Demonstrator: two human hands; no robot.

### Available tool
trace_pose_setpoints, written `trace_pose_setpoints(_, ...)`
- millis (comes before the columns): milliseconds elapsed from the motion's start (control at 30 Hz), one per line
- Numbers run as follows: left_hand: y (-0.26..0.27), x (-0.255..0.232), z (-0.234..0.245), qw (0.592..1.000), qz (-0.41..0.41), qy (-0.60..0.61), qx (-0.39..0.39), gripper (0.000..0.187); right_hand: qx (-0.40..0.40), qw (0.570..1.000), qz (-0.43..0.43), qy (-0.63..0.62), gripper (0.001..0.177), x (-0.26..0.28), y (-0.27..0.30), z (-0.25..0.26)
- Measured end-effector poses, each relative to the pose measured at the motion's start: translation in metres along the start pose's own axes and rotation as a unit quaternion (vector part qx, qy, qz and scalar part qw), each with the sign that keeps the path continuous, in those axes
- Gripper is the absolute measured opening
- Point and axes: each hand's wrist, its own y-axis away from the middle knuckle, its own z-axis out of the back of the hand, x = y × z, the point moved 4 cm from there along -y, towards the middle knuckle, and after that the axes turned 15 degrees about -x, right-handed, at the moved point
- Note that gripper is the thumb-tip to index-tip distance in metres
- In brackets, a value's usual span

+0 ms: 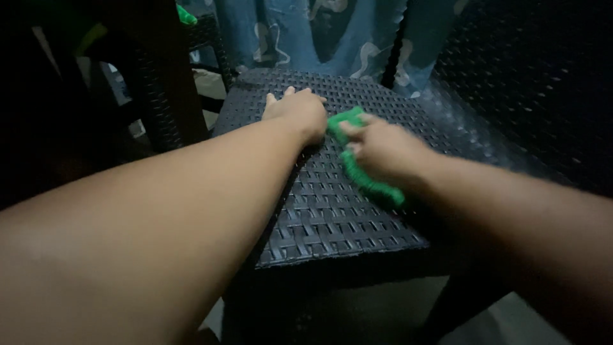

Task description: The person wipes the back, seat, and legs of a chair with a cloth before repeating the process on a second chair.

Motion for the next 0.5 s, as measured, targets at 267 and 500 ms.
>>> trace_pose_setpoints(267, 0.002, -0.002, 0.001, 1.000, -0.001, 0.008, -0.017, 0.062, -0.212, 0.921, 0.125, 0.303, 0.040, -0.139, -0.135, -0.001)
trace_pose_setpoints(500, 0.003, -0.006, 0.005, 1.000, -0.014, -0.014, -0.003, 0.063, -0.076, 0.980, -0.106, 0.152, 0.035, -0.123, -0.116, 0.004)
